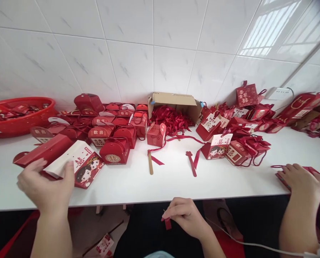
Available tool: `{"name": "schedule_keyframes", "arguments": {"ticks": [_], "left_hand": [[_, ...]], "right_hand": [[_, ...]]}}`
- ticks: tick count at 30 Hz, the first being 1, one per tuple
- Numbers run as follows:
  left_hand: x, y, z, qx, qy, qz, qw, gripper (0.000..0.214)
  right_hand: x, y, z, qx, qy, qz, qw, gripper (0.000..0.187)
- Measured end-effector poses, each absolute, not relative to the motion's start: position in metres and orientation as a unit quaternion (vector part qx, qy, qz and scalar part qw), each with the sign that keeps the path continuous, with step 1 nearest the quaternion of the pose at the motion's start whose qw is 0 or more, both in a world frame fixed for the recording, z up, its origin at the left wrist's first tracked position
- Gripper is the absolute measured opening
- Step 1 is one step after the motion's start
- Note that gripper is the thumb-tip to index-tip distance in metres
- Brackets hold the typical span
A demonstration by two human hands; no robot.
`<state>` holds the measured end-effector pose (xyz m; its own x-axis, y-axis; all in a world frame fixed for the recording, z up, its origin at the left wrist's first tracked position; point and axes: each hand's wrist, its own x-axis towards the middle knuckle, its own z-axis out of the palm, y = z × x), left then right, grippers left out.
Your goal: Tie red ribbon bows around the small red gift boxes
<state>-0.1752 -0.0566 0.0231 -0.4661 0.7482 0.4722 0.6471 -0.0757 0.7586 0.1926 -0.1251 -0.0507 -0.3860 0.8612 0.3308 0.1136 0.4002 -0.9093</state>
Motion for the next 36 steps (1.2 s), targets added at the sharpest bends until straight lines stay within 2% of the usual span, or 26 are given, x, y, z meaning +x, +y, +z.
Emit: {"name": "schedule_keyframes", "arguments": {"ticks": [1, 4, 9, 12, 14, 17, 19, 22, 25, 30, 36], "left_hand": [[-0.177, -0.051, 0.024, 0.473, 0.718, 0.511, -0.015, 0.033], [-0.172, -0.041, 0.022, 0.417, 0.751, 0.506, -0.079, 0.035], [-0.150, -0.060, 0.015, 0.407, 0.664, 0.626, -0.049, 0.064], [-0.128, -0.080, 0.007, 0.375, 0.657, 0.654, -0.005, 0.070], [-0.108, -0.089, -0.001, 0.342, 0.663, 0.666, -0.011, 0.064], [-0.073, -0.091, -0.012, 0.377, 0.673, 0.633, 0.073, 0.043], [-0.049, -0.087, -0.018, 0.429, 0.631, 0.633, 0.133, 0.030], [-0.019, -0.079, -0.024, 0.547, 0.539, 0.621, 0.154, 0.015], [0.005, -0.074, -0.028, 0.598, 0.490, 0.603, 0.198, 0.012], [0.025, -0.075, -0.032, 0.574, 0.440, 0.584, 0.368, 0.012], [0.027, -0.076, -0.027, 0.575, 0.442, 0.568, 0.389, 0.014]], "right_hand": [[0.192, -0.126, -0.051, -0.342, -0.713, 0.428, 0.437, 0.023], [0.191, -0.127, -0.051, -0.344, -0.711, 0.430, 0.437, 0.023], [0.191, -0.126, -0.056, -0.339, -0.702, 0.437, 0.449, 0.022], [0.190, -0.126, -0.058, -0.327, -0.683, 0.457, 0.466, 0.021], [0.190, -0.126, -0.056, -0.313, -0.661, 0.470, 0.493, 0.019], [0.191, -0.126, -0.049, -0.309, -0.660, 0.432, 0.531, 0.018], [0.192, -0.125, -0.043, -0.310, -0.673, 0.397, 0.542, 0.018], [0.194, -0.121, -0.036, -0.316, -0.686, 0.354, 0.551, 0.017], [0.194, -0.115, -0.034, -0.356, -0.692, 0.283, 0.561, 0.017], [0.188, -0.104, -0.034, -0.423, -0.654, 0.221, 0.588, 0.016], [0.179, -0.093, -0.029, -0.464, -0.655, 0.174, 0.570, 0.023]]}}
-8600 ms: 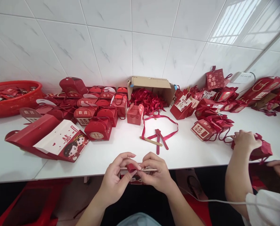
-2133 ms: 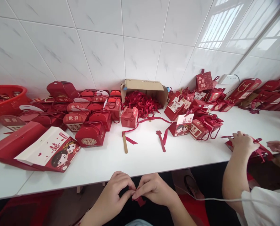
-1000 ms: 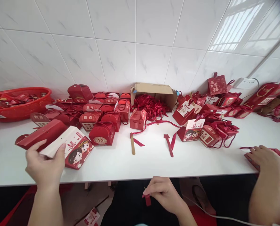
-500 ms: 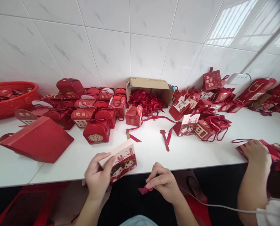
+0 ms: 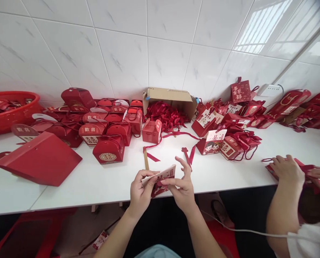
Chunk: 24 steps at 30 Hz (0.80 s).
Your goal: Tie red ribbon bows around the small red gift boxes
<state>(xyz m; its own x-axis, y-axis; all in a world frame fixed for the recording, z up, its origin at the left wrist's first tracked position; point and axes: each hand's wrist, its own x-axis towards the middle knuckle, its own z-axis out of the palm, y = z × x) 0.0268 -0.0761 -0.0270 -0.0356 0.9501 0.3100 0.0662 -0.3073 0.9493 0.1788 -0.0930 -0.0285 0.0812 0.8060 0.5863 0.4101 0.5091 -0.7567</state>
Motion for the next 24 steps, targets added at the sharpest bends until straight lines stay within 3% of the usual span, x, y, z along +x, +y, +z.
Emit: {"name": "schedule_keyframes", "arguments": {"ticks": [24], "left_hand": [[0.0243, -0.0769, -0.0318, 0.594, 0.368, 0.583, 0.414, 0.002]], "right_hand": [[0.1750, -0.0835, -0.0232, -0.450, -0.673, 0.152, 0.567, 0.028]]}}
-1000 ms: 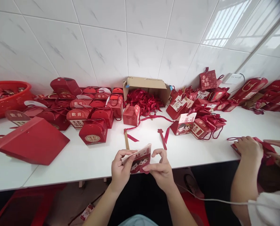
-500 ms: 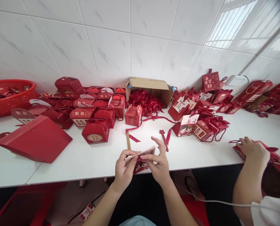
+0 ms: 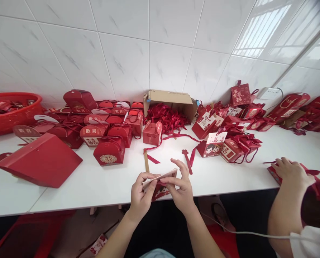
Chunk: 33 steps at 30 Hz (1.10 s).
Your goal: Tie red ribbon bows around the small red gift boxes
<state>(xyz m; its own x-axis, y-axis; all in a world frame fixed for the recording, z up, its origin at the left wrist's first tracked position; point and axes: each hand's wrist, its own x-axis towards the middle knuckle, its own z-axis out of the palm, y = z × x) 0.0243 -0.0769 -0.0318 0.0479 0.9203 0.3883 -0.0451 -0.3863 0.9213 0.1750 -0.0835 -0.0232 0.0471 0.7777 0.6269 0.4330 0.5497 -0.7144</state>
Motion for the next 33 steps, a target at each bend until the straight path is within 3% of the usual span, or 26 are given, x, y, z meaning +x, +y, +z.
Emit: {"name": "schedule_keyframes", "arguments": {"ticks": [12, 17, 21, 24, 29, 33], "left_hand": [[0.021, -0.076, -0.038, 0.607, 0.342, 0.577, 0.427, 0.006], [0.019, -0.078, -0.039, 0.616, 0.318, 0.575, 0.435, 0.009], [0.018, -0.078, -0.037, 0.662, 0.290, 0.568, 0.393, 0.008], [0.018, -0.077, -0.037, 0.700, 0.305, 0.549, 0.341, 0.023], [0.011, -0.078, -0.039, 0.724, 0.421, 0.506, 0.208, 0.044], [0.003, -0.085, -0.037, 0.713, 0.485, 0.469, 0.191, 0.030]], "right_hand": [[0.174, -0.080, -0.022, -0.431, -0.696, 0.147, 0.555, 0.028], [0.171, -0.080, -0.022, -0.416, -0.664, 0.179, 0.595, 0.027], [0.169, -0.080, -0.026, -0.414, -0.584, 0.323, 0.620, 0.042], [0.169, -0.082, -0.029, -0.400, -0.543, 0.415, 0.610, 0.021], [0.172, -0.088, -0.029, -0.382, -0.529, 0.366, 0.663, 0.018], [0.174, -0.090, -0.024, -0.382, -0.532, 0.326, 0.682, 0.018]]}}
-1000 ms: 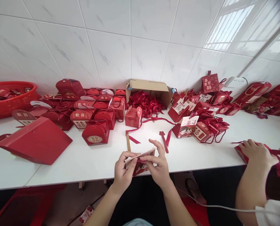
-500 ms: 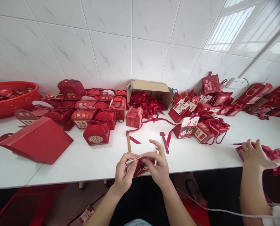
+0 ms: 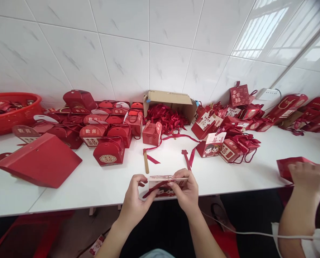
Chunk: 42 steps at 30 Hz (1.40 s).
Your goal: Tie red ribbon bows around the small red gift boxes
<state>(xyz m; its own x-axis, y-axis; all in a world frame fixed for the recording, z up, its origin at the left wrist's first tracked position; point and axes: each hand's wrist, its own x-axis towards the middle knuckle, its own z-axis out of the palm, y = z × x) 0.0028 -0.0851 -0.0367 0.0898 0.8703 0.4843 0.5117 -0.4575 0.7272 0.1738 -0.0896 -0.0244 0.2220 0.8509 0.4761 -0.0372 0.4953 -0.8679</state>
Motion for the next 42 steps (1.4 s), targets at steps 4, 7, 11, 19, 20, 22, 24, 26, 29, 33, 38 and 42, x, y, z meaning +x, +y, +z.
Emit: {"name": "schedule_keyframes", "arguments": {"ticks": [4, 7, 11, 19, 20, 22, 24, 26, 29, 33, 38, 42], "left_hand": [[-0.013, -0.088, -0.025, 0.743, 0.469, 0.410, 0.246, 0.008], [-0.033, -0.088, -0.011, 0.748, 0.424, 0.435, 0.268, 0.005], [-0.049, -0.090, 0.014, 0.717, 0.342, 0.531, 0.294, 0.010], [-0.020, -0.094, 0.036, 0.650, 0.341, 0.589, 0.339, 0.034], [-0.019, -0.094, 0.035, 0.664, 0.347, 0.571, 0.336, 0.025], [-0.020, -0.093, 0.032, 0.696, 0.359, 0.520, 0.341, 0.015], [-0.022, -0.092, 0.029, 0.722, 0.350, 0.478, 0.356, 0.022], [-0.022, -0.092, 0.027, 0.743, 0.322, 0.471, 0.349, 0.025], [-0.019, -0.091, 0.025, 0.760, 0.306, 0.472, 0.325, 0.023], [-0.013, -0.096, 0.022, 0.747, 0.314, 0.462, 0.362, 0.019], [-0.007, -0.102, 0.019, 0.704, 0.327, 0.476, 0.413, 0.015], [-0.006, -0.103, 0.017, 0.691, 0.331, 0.483, 0.424, 0.017]], "right_hand": [[0.176, -0.091, -0.022, -0.386, -0.548, 0.302, 0.678, 0.019], [0.179, -0.094, -0.021, -0.392, -0.572, 0.287, 0.661, 0.019], [0.179, -0.101, -0.017, -0.368, -0.643, 0.261, 0.619, 0.020], [0.173, -0.111, -0.004, -0.330, -0.693, 0.219, 0.602, 0.020], [0.174, -0.111, -0.004, -0.333, -0.694, 0.216, 0.601, 0.020], [0.176, -0.112, -0.004, -0.339, -0.695, 0.211, 0.598, 0.020], [0.178, -0.112, -0.005, -0.342, -0.697, 0.206, 0.596, 0.020], [0.179, -0.112, -0.006, -0.345, -0.697, 0.202, 0.595, 0.020], [0.179, -0.113, -0.007, -0.346, -0.697, 0.198, 0.596, 0.020], [0.178, -0.112, -0.007, -0.342, -0.698, 0.200, 0.596, 0.020], [0.178, -0.111, -0.007, -0.346, -0.694, 0.206, 0.596, 0.019], [0.179, -0.111, -0.007, -0.344, -0.694, 0.206, 0.597, 0.020]]}}
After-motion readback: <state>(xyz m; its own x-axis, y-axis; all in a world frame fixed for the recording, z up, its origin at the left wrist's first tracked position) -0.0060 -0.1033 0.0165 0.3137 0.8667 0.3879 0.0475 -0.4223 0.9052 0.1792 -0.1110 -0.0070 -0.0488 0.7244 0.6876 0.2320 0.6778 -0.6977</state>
